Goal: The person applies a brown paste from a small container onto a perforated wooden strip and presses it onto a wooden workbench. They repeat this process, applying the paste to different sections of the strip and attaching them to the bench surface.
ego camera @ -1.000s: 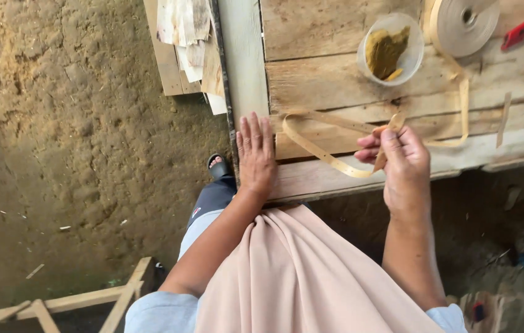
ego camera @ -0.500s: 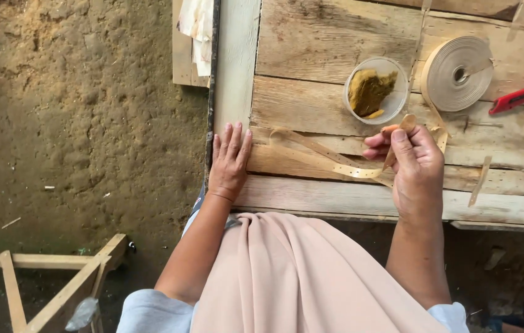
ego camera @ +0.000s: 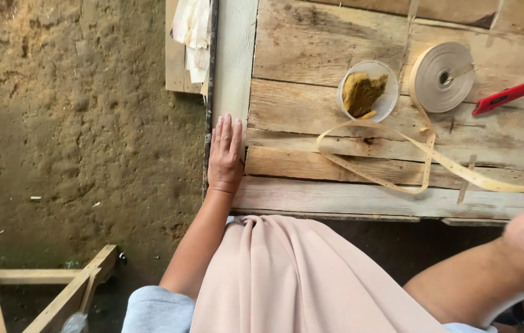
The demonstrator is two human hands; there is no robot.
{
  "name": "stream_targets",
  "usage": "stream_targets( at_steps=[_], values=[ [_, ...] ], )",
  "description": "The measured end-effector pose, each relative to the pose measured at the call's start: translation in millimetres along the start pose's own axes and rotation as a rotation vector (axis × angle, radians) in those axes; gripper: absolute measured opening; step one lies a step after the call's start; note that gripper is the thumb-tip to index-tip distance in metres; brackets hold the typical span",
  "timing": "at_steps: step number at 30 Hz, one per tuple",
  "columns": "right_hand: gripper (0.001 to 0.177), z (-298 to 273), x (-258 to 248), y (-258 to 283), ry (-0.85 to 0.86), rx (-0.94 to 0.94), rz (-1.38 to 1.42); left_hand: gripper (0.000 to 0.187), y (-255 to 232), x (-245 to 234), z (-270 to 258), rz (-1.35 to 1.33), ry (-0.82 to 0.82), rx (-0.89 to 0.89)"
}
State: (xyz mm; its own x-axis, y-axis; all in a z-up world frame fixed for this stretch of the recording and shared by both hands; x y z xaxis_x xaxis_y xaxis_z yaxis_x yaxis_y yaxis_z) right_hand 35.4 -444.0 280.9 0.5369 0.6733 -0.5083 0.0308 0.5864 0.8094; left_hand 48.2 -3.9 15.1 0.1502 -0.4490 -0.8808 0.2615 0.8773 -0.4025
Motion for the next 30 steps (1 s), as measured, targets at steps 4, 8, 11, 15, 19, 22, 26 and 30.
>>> stream_targets(
  at_steps=[4, 8, 11, 15, 19, 22, 26, 30],
  values=[
    [0.011, -42.7, 103.7, 74.5, 0.086, -0.004, 0.095, 0.081, -5.3, -22.5, 14.7, -0.431, -0.167, -0.111],
    [0.043, -101.9, 225.2, 38.4, 0.561, -0.288, -0.009, 0.077, -30.6, -8.0, 46.8, -0.047, -0.051, -0.099],
    [0.035, -120.9, 271.3, 26.5, 0.802, -0.284, -0.463, 0.067, -50.4, 17.8, 56.2, -0.016, 0.122, 0.0],
    [0.047, -124.8, 297.2, -8.5, 0.857, -0.28, -0.627, 0.062, -55.9, 22.2, 55.1, -0.002, 0.143, 0.049],
    [0.05, -125.5, 303.4, -19.0, 0.877, -0.305, -0.7, 0.068, -50.0, 47.0, 50.4, 0.022, 0.115, 0.055],
    [0.05, -124.1, 304.0, -15.8, 0.908, -0.306, -0.748, 0.065, -45.5, 37.9, 53.6, 0.01, 0.077, 0.066],
    [0.049, -120.2, 303.7, -14.9, 0.989, -0.243, -0.769, 0.067, -9.8, 40.4, 70.5, -0.176, 0.007, 0.234],
    [0.042, -116.2, 299.5, 1.0, 0.983, -0.246, -0.712, 0.068, 27.4, 19.4, 101.1, -0.177, 0.121, 0.304]
  ],
)
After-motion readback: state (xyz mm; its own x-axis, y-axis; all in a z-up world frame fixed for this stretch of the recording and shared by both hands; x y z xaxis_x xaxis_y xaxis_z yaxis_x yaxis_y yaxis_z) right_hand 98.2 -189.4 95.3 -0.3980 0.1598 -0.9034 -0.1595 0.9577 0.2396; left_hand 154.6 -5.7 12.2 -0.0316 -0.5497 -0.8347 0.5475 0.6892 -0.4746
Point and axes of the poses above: each hand's wrist, its own z-axis towards the middle knuckle, its own x-axis out of the palm, y = z × x, the point moved 3 cm from there along z, towards the middle knuckle, and after that the axes turned 2 degrees about y, right-handed, at the moved point
